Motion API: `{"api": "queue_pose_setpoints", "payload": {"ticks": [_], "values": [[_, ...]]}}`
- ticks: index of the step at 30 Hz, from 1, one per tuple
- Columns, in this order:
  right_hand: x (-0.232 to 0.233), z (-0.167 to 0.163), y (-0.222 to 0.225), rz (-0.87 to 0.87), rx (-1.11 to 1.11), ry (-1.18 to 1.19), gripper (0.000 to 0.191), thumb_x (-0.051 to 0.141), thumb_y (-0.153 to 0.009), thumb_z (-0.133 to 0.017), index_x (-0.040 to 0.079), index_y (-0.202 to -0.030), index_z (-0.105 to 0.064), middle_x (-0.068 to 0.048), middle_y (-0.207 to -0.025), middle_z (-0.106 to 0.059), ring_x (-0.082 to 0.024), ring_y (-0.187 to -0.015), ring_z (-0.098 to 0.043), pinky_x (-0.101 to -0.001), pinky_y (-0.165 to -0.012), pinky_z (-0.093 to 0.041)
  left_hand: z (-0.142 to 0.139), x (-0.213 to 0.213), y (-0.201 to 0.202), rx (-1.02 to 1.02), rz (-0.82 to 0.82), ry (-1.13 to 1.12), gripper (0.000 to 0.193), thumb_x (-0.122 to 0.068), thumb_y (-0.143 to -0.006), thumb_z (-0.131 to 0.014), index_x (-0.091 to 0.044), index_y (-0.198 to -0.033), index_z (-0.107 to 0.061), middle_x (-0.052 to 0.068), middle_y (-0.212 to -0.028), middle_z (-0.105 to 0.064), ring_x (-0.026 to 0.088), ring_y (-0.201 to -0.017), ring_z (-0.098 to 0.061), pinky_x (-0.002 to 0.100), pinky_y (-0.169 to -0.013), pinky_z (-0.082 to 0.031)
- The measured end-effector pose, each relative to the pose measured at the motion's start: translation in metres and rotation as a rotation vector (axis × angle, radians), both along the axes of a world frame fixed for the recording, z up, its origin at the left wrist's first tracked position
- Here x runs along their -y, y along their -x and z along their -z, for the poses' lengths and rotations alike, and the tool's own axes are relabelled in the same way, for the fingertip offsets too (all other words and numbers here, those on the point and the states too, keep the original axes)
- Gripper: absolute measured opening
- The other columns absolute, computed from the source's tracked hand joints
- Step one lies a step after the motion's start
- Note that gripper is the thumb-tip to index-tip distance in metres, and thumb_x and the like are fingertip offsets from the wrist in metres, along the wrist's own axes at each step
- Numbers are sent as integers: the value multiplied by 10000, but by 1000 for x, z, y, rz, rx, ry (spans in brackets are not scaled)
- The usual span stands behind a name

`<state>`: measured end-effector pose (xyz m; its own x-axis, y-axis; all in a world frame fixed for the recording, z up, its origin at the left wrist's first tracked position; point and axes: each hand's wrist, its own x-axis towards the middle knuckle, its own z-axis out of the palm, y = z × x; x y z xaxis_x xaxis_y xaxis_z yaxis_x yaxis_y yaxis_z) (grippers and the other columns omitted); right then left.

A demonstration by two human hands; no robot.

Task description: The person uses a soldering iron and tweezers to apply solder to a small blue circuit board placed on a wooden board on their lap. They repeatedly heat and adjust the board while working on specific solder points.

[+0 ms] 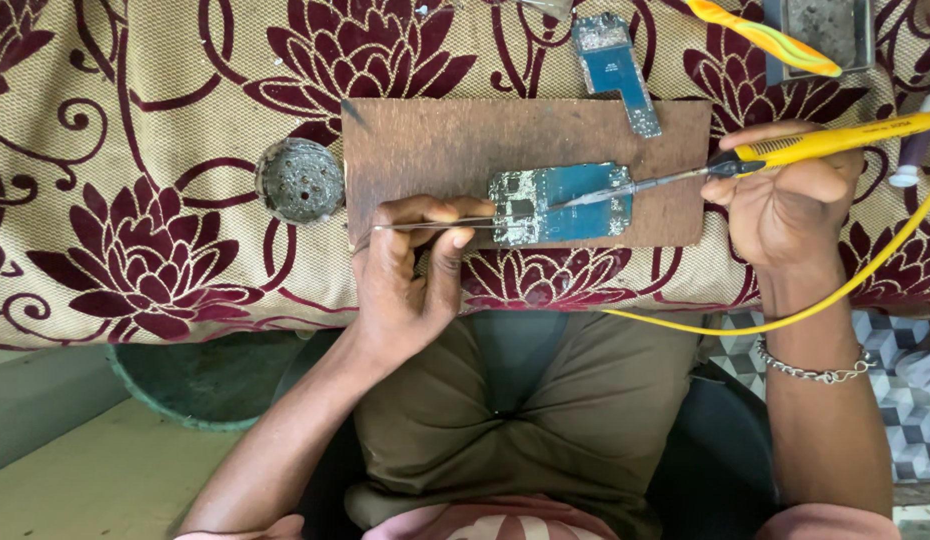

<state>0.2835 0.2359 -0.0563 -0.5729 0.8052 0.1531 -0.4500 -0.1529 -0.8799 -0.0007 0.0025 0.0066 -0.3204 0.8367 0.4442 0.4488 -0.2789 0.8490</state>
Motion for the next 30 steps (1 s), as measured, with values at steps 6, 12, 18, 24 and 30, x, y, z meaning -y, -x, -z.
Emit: {"api": "queue_pose_setpoints", "payload": {"ticks": [6, 12, 18, 24, 30], "values": [[1, 0, 1, 0, 3, 7, 546, 377, -1031, -836, -106, -1129, -601, -284, -1122, -691, -299, -817, -733, -417, -756, -645, -2, 1, -1, -4, -2, 15, 221, 86, -1085, -568, -12, -1203, -410, 190, -1171, -738, 242, -1080, -780, 302, -914, -627], [2, 0, 0, 4, 14, 7, 545, 389, -1049, -817, -107, -1113, -601, -288, -1126, -694, -299, -812, -730, -422, -759, -647, -1, 1, -1, 1, -1, 12, 221, 88, -1093, -556, -9, -1222, -405, 191, -1168, -733, 256, -1095, -777, 312, -936, -625], [2, 0, 1, -14, 6, -9, 564, 407, -1030, -817, -105, -1130, -603, -275, -1125, -694, -293, -828, -734, -412, -779, -652, 0, 2, -2, 62, 21, 27, 212, 87, -1095, -542, -9, -1227, -406, 198, -1203, -720, 263, -1117, -765, 322, -949, -623], [1, -1, 0, -27, -9, -22, 583, 412, -1013, -814, -117, -1172, -628, -276, -1137, -695, -294, -842, -742, -393, -787, -657, 2, 1, 0, 14, 21, 24, 220, 77, -1098, -551, -20, -1230, -404, 189, -1195, -723, 252, -1142, -765, 309, -937, -648], [0, 0, 0, 6, -1, 3, 539, 374, -1071, -791, -138, -1130, -633, -293, -1117, -693, -315, -804, -738, -393, -751, -652, 1, 1, -1, 29, 15, 14, 227, 88, -1093, -556, -18, -1224, -404, 197, -1194, -724, 261, -1139, -766, 316, -947, -634]]}}
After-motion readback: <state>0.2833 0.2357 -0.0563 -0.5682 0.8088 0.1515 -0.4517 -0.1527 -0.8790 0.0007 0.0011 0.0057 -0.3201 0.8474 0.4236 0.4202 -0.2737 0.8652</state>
